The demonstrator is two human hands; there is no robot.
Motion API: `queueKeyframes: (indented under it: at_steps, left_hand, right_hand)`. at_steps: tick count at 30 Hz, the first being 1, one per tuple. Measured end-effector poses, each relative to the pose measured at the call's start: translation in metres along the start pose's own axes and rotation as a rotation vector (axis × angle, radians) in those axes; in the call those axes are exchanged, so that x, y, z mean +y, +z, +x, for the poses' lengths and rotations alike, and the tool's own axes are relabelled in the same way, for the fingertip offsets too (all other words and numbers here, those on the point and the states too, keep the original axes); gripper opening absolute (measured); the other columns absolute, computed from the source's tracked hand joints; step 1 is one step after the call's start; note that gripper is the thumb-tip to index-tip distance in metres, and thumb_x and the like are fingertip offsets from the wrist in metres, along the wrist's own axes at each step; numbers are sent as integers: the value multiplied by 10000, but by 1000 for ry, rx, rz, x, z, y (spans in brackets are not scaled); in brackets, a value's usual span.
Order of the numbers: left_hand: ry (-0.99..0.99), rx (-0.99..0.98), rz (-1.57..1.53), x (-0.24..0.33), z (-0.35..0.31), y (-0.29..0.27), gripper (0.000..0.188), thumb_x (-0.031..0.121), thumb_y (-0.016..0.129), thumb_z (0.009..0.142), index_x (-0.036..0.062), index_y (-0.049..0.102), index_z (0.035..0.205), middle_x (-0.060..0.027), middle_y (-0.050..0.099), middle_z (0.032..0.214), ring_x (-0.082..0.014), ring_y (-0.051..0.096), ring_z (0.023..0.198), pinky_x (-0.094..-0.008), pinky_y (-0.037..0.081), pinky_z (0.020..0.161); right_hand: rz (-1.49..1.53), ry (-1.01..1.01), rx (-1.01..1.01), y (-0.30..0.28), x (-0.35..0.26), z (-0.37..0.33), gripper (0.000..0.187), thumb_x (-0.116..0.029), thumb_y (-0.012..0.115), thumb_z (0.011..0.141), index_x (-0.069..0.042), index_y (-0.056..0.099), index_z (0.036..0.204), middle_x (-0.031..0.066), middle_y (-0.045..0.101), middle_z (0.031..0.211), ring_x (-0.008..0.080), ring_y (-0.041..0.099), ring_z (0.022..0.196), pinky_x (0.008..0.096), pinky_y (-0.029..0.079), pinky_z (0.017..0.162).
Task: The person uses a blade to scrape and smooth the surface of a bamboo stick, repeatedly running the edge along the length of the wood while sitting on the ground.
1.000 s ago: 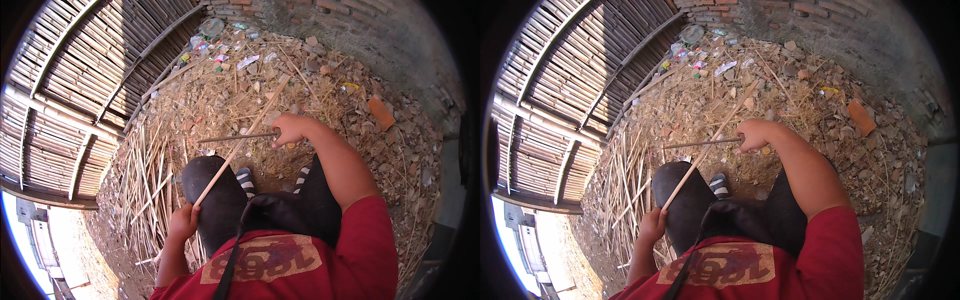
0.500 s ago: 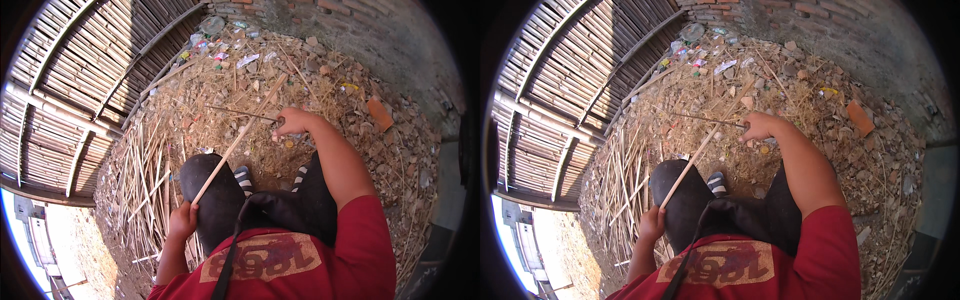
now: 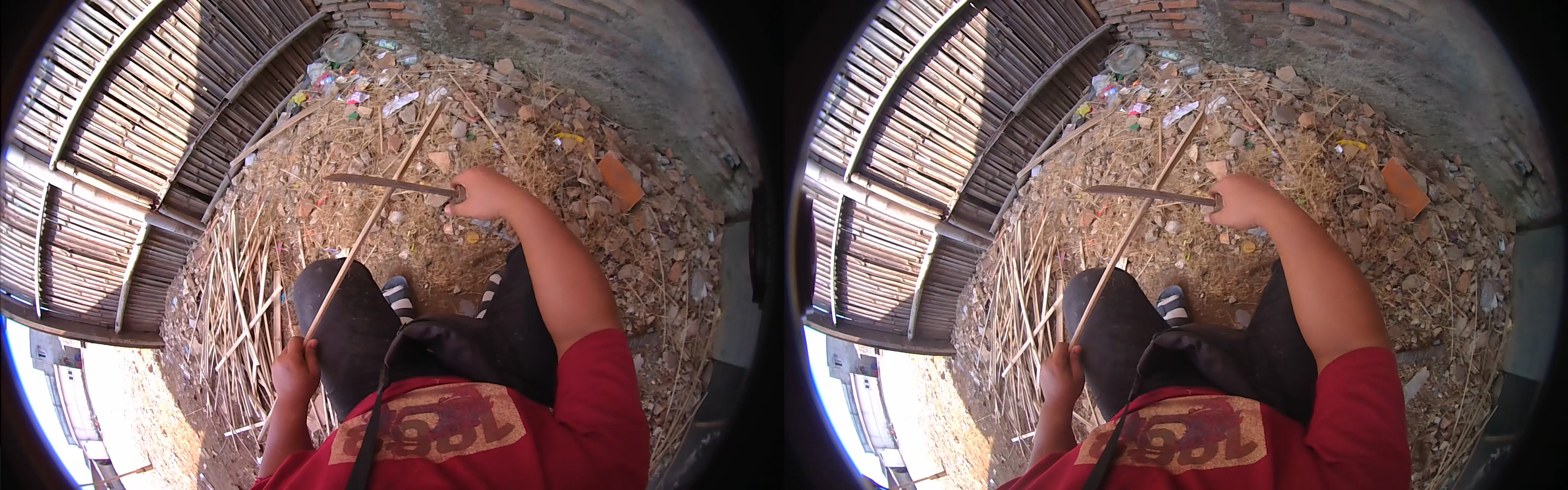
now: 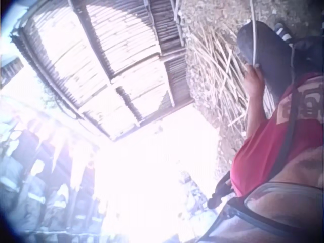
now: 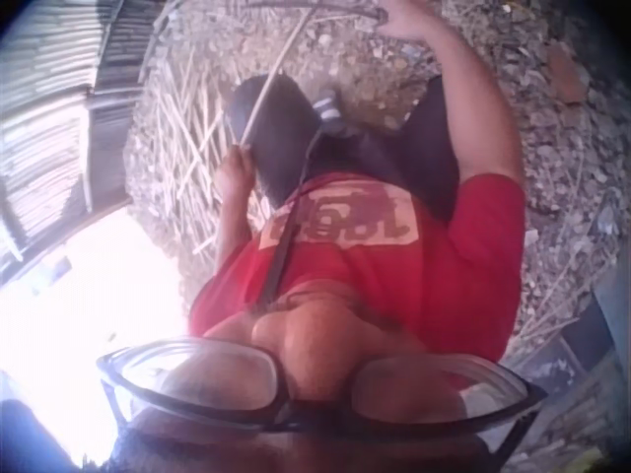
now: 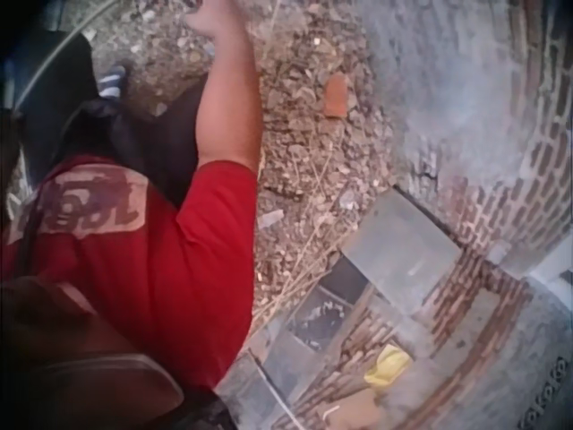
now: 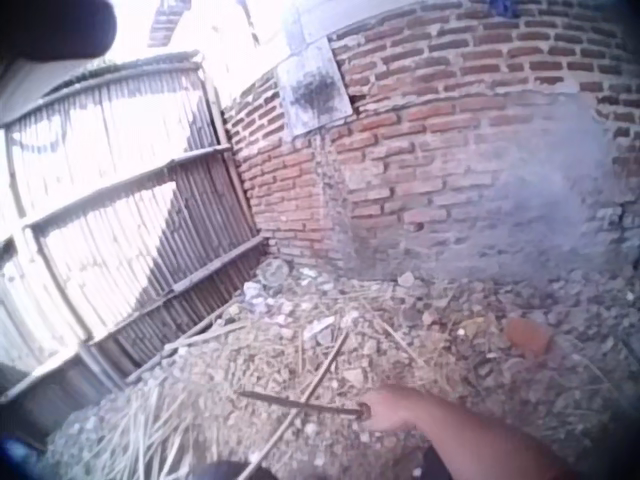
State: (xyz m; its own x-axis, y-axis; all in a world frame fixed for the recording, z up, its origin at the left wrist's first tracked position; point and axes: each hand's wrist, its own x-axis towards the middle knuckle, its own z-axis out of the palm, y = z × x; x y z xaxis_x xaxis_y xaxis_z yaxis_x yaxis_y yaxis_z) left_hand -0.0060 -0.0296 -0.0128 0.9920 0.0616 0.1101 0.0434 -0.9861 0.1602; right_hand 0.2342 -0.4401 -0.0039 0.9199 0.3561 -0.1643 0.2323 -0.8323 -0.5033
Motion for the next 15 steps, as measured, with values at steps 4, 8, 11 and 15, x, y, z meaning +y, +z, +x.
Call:
queueKeyframes:
  at_steps: [4,8,11,15]
  left_hand:
    - [-60,-15,-62,5,-7,2,272,303,560,1010,54,573,904,-225,654,754,-462,641,697,-555,479,606]
    - [-99,-5,-80,1,-9,11,312,340,530,1023,53,571,907,-233,656,753,-478,634,704,-570,471,615]
    - [-79,-87,-91,-5,-3,10,343,352,493,1041,41,563,917,-257,643,742,-498,619,709,-576,463,623]
    - [-50,-223,-211,-15,10,0,399,360,458,1059,11,551,890,-286,612,729,-520,596,724,-573,440,628]
  right_hand:
    - [-90,-46,-133,12,-25,4,432,-397,769,777,-87,728,1075,164,705,961,334,681,977,459,535,823]
    - [-77,-104,-202,21,-22,9,442,-404,769,774,-80,731,1072,162,710,969,341,683,969,471,537,824]
    - [3,-8,-118,26,-7,17,446,-413,768,771,-72,732,1057,167,711,944,364,684,927,475,542,812]
    - [-20,-59,-95,32,-13,17,471,-439,771,777,-59,724,1053,175,706,902,356,689,896,467,540,801]
